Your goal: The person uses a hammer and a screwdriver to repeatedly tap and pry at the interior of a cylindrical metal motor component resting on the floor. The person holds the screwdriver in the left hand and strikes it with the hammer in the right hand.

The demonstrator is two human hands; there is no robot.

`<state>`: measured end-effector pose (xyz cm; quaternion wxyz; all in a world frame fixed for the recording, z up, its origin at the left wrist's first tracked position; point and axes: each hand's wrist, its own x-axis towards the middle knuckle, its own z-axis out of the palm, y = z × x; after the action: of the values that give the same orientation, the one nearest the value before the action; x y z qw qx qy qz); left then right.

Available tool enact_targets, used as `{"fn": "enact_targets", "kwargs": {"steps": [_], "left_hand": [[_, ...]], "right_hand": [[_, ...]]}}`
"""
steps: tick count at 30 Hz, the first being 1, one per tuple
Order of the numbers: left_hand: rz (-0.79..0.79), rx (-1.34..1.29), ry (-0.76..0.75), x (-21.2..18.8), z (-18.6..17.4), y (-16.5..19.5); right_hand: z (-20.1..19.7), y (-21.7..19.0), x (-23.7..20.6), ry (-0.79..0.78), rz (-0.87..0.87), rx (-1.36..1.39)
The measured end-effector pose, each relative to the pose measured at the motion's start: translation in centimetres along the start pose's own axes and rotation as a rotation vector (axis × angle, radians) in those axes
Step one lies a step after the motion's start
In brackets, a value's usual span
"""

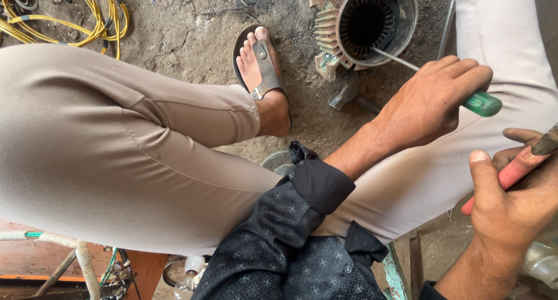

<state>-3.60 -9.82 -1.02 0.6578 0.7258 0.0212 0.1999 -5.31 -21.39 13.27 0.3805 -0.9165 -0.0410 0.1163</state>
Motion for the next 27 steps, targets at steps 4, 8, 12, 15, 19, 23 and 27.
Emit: {"fn": "enact_targets", "kwargs": {"steps": [4,8,12,15,19,23,27], "left_hand": [[-0.006,-0.012,0.001,0.3,-0.2,0.1],[-0.024,-0.020,0.014,0.6,-0.5,-0.1],[-0.014,-0.038,0.042,0.4,-0.5,-0.2],[-0.023,-0.073,0.059,0.5,-0.6,-0.3],[0.040,-0.043,0.049,1.2,-1.1,-0.5],[0.143,-0.077,0.121,0.9,-0.5,0.2],[0.037,-0.027,0.027,0.3,0.5,0.2]], "right_hand": [[-0.6,1.0,0.1,-0.073,-0.219,-0.081],[-1.6,2.8,-1.0,0.089,-0.051,0.017],[-2.4,5.3,-2.5,0.196,0.035,0.010],[-1.9,6.3,-1.9,0.064,-0.236,-0.330],[-0.5,5.2,-0.4,-0.103,-0.325,-0.458],[-0.9,3.1,-1.3,-0.096,0.015,0.016],[-1.9,4.0,-2.2,-0.050,-0.072,0.031]]}}
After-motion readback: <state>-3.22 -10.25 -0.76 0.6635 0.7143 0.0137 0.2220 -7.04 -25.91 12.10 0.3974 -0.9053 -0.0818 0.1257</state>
